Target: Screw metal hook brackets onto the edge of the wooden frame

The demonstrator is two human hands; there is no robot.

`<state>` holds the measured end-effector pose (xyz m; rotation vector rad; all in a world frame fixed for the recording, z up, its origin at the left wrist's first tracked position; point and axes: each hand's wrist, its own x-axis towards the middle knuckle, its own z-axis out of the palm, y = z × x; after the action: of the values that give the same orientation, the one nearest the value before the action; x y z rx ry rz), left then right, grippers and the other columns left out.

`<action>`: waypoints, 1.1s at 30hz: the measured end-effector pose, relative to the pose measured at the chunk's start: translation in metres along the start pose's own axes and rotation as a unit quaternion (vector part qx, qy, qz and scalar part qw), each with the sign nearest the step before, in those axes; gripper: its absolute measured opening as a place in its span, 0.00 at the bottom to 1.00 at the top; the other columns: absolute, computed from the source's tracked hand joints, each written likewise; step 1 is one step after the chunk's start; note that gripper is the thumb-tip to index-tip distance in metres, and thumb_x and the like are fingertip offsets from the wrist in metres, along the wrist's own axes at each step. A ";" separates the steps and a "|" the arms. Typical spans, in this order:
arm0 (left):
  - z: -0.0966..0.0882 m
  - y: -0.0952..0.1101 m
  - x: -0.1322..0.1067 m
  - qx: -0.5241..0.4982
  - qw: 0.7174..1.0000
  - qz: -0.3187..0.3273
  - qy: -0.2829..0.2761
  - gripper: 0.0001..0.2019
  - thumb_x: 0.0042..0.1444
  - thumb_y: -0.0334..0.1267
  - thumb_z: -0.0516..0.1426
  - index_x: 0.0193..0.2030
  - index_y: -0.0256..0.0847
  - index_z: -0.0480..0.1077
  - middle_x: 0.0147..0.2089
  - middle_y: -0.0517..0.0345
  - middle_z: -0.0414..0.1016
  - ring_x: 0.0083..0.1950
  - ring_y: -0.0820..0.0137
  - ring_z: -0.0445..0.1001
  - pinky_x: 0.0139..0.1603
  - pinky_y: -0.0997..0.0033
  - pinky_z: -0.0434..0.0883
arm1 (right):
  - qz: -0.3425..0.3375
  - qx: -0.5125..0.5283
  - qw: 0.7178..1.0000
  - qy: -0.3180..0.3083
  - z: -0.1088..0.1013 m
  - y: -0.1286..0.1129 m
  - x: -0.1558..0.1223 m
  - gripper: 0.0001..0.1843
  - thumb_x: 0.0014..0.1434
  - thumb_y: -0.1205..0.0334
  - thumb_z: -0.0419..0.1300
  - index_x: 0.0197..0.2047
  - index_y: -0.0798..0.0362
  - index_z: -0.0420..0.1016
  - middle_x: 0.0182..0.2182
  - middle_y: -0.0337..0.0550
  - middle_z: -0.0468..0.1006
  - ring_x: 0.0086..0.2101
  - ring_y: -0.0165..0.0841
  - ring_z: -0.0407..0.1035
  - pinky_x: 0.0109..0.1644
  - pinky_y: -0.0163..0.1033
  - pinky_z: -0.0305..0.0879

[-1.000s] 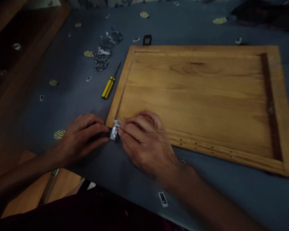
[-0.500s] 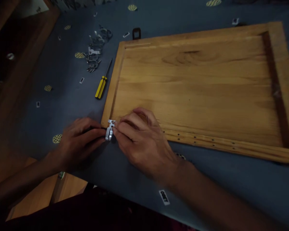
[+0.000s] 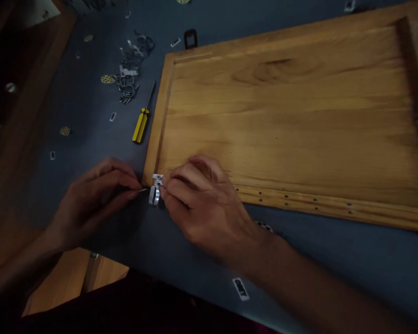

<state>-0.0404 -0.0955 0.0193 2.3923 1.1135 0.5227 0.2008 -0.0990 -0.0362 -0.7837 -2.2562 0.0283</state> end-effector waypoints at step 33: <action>-0.016 0.002 0.044 -0.064 0.987 -0.006 -0.149 0.07 0.74 0.33 0.55 0.42 0.38 0.72 0.47 0.53 0.73 0.49 0.68 0.75 0.48 0.69 0.73 | -0.003 -0.045 0.999 -0.003 -0.001 -0.001 0.001 0.16 0.72 0.73 0.58 0.39 0.50 0.86 0.38 0.36 0.87 0.41 0.36 0.78 0.58 0.48 0.75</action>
<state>-0.0209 -0.0578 0.0405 2.2579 0.9330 0.2144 0.2002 -0.0999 -0.0347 -0.8258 -2.2779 -0.0756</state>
